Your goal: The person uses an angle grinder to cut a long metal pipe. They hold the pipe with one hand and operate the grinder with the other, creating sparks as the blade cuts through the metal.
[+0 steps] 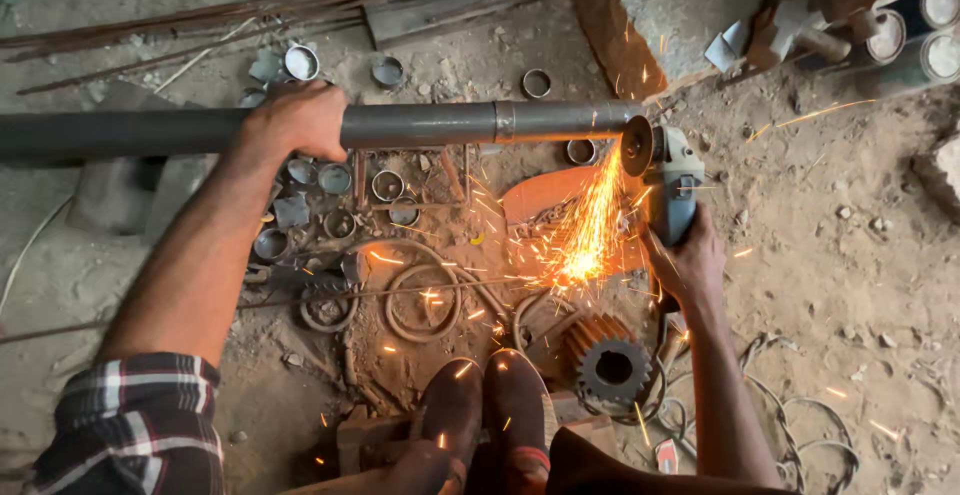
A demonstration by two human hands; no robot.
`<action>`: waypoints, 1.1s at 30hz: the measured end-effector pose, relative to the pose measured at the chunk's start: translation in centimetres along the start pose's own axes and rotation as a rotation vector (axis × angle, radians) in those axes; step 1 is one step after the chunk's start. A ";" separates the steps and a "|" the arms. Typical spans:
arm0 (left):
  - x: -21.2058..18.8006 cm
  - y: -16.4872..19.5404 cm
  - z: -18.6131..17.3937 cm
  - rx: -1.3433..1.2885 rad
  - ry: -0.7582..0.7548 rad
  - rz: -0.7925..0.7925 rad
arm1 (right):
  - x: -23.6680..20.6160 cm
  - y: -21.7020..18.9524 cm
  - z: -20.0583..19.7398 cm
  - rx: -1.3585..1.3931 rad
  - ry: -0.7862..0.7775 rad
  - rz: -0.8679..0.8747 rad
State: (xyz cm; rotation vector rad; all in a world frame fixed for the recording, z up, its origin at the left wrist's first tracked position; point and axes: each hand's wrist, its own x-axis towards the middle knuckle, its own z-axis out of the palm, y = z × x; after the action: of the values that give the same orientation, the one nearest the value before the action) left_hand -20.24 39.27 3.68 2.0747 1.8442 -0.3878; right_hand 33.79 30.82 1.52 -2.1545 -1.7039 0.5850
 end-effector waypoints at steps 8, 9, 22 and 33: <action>0.5 -0.6 0.8 -0.045 0.026 0.031 | 1.6 1.4 0.5 -0.076 0.011 -0.031; 0.5 -0.5 0.8 -0.052 0.010 0.029 | 1.5 1.2 0.4 -0.076 0.005 0.005; 0.0 0.0 0.6 -0.013 0.066 0.056 | 1.1 0.0 -0.8 -0.062 0.005 -0.039; 0.6 0.2 1.0 0.020 0.168 0.085 | 0.5 -0.7 -1.4 -0.070 0.032 -0.035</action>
State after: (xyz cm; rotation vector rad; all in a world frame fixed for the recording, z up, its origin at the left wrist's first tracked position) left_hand -19.92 39.37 2.55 2.2525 1.8418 -0.2166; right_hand 33.98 31.48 3.03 -2.1644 -1.7660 0.4856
